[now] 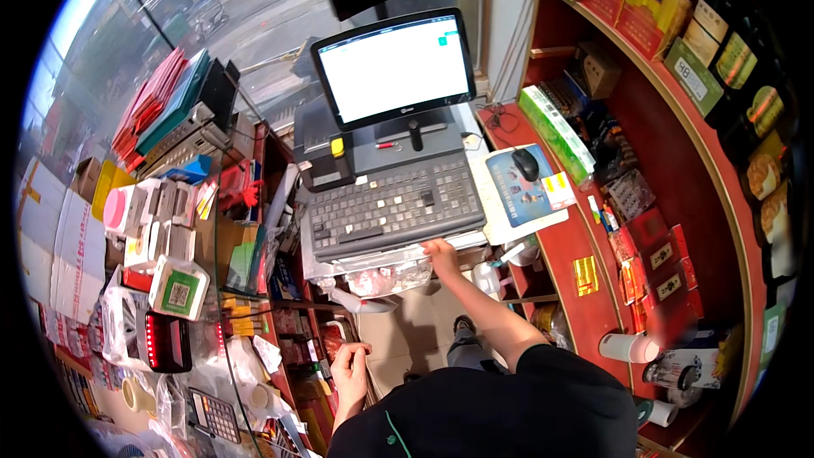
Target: The person counts stacks of banknotes by hand, separates them by denomination, and places them into a cash drawer. They use a calculator to tally amounts and later operate a computer mouse to interact with a point-of-sale system.
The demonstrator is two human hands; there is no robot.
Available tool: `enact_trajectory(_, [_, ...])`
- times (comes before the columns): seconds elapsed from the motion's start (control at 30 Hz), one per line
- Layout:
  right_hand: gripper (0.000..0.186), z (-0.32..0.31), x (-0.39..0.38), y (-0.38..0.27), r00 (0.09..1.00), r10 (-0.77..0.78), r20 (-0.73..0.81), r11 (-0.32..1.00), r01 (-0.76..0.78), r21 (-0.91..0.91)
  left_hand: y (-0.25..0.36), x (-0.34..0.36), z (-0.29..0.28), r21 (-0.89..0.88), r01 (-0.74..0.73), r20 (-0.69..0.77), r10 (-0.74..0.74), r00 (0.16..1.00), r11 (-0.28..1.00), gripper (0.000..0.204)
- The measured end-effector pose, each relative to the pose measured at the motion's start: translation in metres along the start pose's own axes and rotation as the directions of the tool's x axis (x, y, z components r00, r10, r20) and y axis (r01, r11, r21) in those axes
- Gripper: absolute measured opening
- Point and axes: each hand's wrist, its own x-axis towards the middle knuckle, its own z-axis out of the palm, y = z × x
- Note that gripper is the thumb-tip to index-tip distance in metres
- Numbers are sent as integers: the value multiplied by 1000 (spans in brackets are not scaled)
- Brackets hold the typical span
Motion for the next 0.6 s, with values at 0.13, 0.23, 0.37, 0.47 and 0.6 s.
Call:
enact_trajectory(0.13, [19, -29, -2, 10, 962, 15, 273, 998, 3, -63, -14, 7, 21, -57, 93, 24, -91, 996, 994, 11])
enact_trajectory(0.23, [26, -94, -20, -7, 782, 118, 613, 941, 109, -321, -17, 15, 37, -63, 114, 76, -109, 991, 991, 11])
enact_trajectory(0.37, [30, -130, -47, -48, 675, 203, 709, 911, 135, -390, -24, 29, 61, -12, 83, 136, -81, 987, 996, 11])
enact_trajectory(0.47, [30, -111, -51, -19, 759, 164, 630, 933, 87, -348, -14, 43, 86, -31, 129, 167, -122, 978, 991, 12])
enact_trajectory(0.6, [25, -58, -19, -16, 950, -30, 312, 973, 99, -208, -12, 42, 101, 17, 150, 234, -150, 961, 989, 11])
